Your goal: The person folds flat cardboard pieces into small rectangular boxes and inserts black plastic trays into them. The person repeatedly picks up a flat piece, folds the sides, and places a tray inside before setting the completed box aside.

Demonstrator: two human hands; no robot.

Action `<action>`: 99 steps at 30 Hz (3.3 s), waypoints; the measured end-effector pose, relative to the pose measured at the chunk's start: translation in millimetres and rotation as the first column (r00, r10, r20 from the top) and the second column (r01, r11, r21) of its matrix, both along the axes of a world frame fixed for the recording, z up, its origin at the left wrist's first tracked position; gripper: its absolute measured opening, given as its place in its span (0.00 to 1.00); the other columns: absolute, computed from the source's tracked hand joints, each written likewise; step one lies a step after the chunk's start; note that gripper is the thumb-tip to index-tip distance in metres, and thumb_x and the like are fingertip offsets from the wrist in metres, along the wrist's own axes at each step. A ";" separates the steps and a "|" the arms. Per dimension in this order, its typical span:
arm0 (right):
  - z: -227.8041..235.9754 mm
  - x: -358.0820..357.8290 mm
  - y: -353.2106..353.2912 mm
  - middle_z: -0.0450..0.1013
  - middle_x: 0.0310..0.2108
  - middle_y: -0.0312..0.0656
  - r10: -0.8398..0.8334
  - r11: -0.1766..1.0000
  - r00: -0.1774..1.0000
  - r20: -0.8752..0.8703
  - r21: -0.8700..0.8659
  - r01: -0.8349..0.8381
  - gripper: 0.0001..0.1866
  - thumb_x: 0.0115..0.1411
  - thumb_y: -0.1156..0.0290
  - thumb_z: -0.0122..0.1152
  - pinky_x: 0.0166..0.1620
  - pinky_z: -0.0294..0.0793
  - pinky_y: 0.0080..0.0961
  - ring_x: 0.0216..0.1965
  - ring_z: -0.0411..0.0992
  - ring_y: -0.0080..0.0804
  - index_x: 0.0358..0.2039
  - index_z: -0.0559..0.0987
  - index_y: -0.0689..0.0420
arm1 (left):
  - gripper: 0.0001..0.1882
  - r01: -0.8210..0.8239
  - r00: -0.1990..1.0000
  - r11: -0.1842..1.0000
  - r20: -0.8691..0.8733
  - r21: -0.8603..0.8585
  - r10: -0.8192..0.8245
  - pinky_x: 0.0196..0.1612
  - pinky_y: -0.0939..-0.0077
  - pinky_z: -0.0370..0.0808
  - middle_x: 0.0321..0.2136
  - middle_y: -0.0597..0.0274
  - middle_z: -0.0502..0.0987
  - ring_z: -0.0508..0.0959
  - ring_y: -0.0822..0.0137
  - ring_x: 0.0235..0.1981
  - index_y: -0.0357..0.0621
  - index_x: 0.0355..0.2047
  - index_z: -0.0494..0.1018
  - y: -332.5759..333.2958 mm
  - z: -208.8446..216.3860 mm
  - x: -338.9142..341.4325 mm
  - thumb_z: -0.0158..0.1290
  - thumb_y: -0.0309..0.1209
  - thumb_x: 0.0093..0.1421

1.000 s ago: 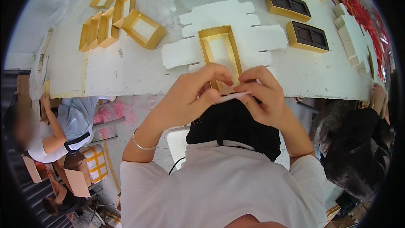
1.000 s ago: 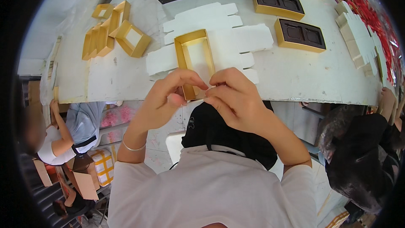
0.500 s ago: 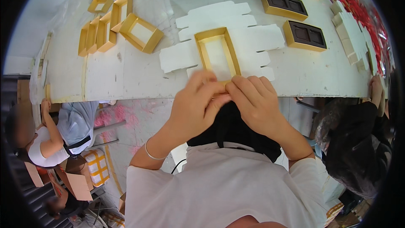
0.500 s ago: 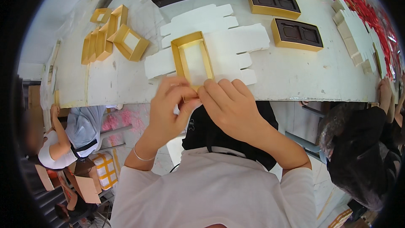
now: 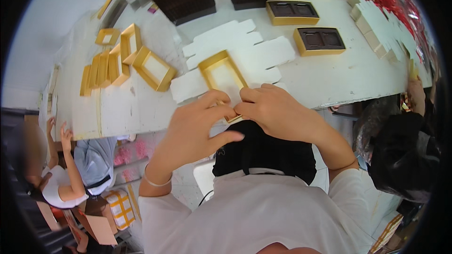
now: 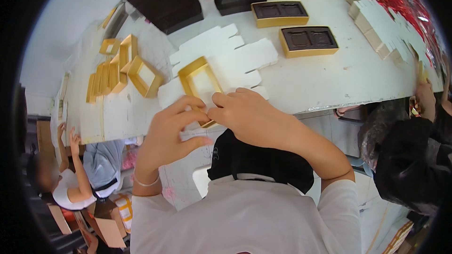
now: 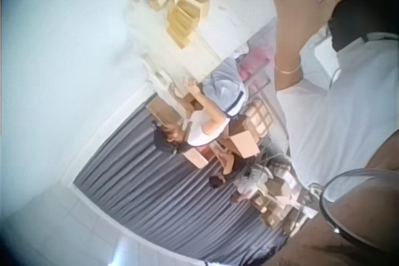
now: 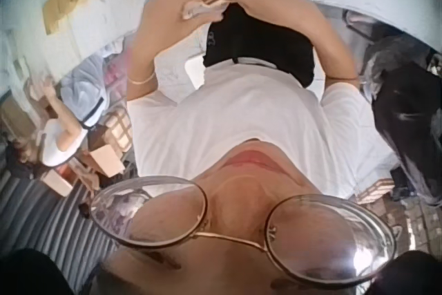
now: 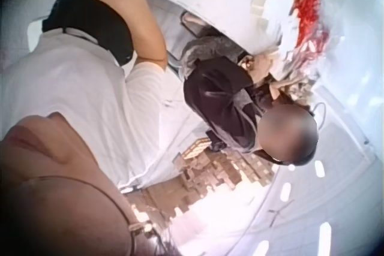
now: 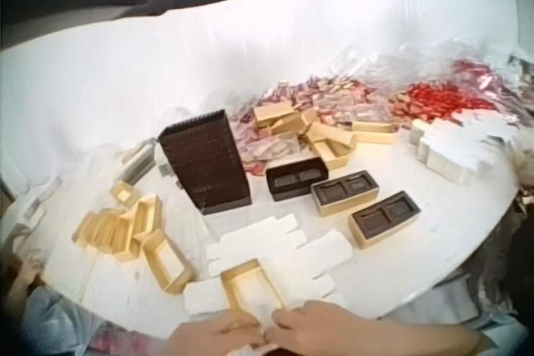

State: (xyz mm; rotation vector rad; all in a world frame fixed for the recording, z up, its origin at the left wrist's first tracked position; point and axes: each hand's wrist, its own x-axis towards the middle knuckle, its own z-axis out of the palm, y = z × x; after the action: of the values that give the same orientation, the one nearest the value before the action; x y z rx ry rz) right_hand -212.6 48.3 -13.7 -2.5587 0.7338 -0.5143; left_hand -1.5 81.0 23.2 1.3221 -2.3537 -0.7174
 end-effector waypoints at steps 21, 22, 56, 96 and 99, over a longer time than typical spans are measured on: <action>-9.0 -64.0 -195.0 0.73 0.43 0.42 -0.467 0.754 0.880 -0.087 -0.558 0.346 0.10 0.56 0.75 0.59 0.51 0.69 0.32 0.47 0.69 0.41 0.40 0.79 0.60 | 0.48 -0.181 0.973 0.894 0.057 -0.409 0.223 0.54 0.58 0.64 0.48 0.53 0.72 0.69 0.51 0.50 0.40 0.56 0.67 -36.5 -25.9 -6.8 0.68 0.52 0.35; -8.9 -66.4 -201.7 0.73 0.40 0.42 -0.480 0.756 0.870 -0.117 -0.558 0.342 0.09 0.55 0.76 0.59 0.50 0.69 0.33 0.45 0.69 0.41 0.37 0.79 0.60 | 0.48 -0.189 0.978 0.908 0.012 -0.375 0.208 0.55 0.59 0.64 0.49 0.52 0.71 0.68 0.51 0.50 0.40 0.56 0.67 -36.0 -23.3 -3.0 0.68 0.51 0.36; 58.8 -23.1 -59.9 0.67 0.39 0.45 -0.059 0.998 0.948 -0.312 -0.025 0.054 0.27 0.58 0.53 0.58 0.38 0.68 0.35 0.32 0.71 0.43 0.58 0.69 0.45 | 0.40 -0.020 0.952 0.992 -0.299 0.126 0.057 0.39 0.77 0.71 0.46 0.63 0.71 0.71 0.68 0.38 0.49 0.59 0.64 -48.2 -30.8 19.0 0.67 0.26 0.44; -6.4 -47.8 -11.6 0.54 0.65 0.56 0.004 0.955 0.983 -0.186 -0.291 -0.059 0.33 0.53 0.51 0.59 0.63 0.57 0.47 0.65 0.54 0.51 0.50 0.72 0.67 | 0.36 0.096 0.950 0.986 -0.308 0.137 -0.050 0.38 0.77 0.72 0.45 0.62 0.72 0.72 0.70 0.35 0.43 0.54 0.70 -68.1 -30.9 22.9 0.68 0.30 0.43; -2.5 -45.6 -12.2 0.57 0.62 0.58 -0.096 0.958 0.994 0.044 -0.267 0.105 0.27 0.55 0.58 0.62 0.62 0.58 0.47 0.64 0.56 0.54 0.48 0.73 0.66 | 0.37 0.098 0.956 0.986 -0.287 0.136 -0.055 0.39 0.75 0.71 0.46 0.61 0.71 0.70 0.68 0.35 0.44 0.55 0.68 -66.7 -28.0 22.4 0.68 0.28 0.42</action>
State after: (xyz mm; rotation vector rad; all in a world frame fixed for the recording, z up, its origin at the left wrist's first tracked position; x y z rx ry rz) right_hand -258.2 36.1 -16.3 -2.7655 0.8373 -0.7301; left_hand 21.0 14.3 -4.8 1.1042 -2.1647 -1.0499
